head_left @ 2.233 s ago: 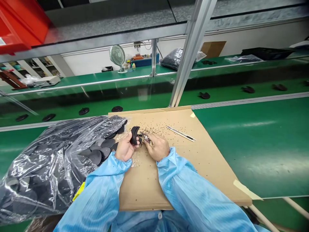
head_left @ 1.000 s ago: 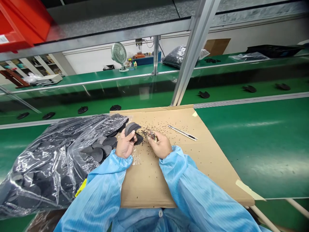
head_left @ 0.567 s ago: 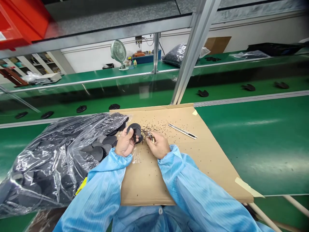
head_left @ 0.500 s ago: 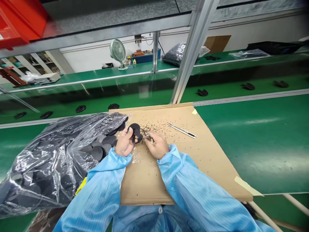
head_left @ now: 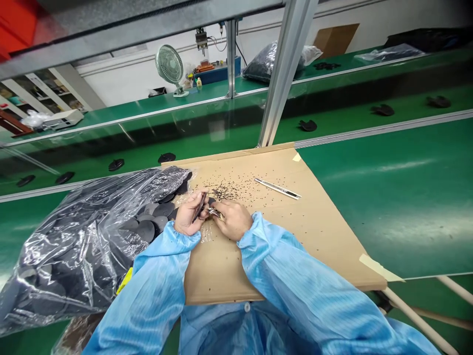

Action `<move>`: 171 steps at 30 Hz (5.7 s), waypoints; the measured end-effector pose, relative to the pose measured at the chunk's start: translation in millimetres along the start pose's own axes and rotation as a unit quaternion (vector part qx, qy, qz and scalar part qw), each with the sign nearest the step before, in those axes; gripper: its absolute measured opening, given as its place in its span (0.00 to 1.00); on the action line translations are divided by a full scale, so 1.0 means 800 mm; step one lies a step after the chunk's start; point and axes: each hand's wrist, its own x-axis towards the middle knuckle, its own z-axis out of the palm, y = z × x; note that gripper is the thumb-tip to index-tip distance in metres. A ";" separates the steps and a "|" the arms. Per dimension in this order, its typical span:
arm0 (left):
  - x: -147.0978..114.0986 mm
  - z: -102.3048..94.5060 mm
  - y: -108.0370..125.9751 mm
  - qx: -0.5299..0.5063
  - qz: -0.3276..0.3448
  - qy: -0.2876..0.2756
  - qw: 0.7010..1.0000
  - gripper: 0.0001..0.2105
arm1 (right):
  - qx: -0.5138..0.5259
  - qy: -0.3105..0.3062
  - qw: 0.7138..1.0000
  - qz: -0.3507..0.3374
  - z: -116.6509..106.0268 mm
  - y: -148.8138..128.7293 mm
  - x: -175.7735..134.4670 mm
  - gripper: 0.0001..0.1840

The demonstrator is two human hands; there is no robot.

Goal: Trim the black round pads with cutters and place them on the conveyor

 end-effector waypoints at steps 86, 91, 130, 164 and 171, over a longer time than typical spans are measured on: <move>0.013 -0.006 -0.007 0.052 0.173 0.122 0.976 0.19 | 0.158 -0.009 0.986 0.053 -0.022 0.025 0.016 0.10; 0.012 -0.006 -0.018 0.123 0.222 0.049 0.966 0.17 | 0.508 0.061 0.839 0.184 -0.026 0.033 0.019 0.12; 0.001 0.003 -0.021 0.120 0.179 0.001 0.976 0.15 | 0.417 0.126 0.892 0.121 -0.010 0.019 0.017 0.20; -0.004 0.008 -0.011 -0.046 -0.051 -0.010 0.998 0.09 | 0.191 0.259 0.943 -0.083 -0.007 0.003 0.008 0.07; 0.001 0.009 -0.020 -0.026 -0.011 0.000 1.000 0.13 | 0.227 0.274 0.933 -0.045 0.001 0.001 0.012 0.07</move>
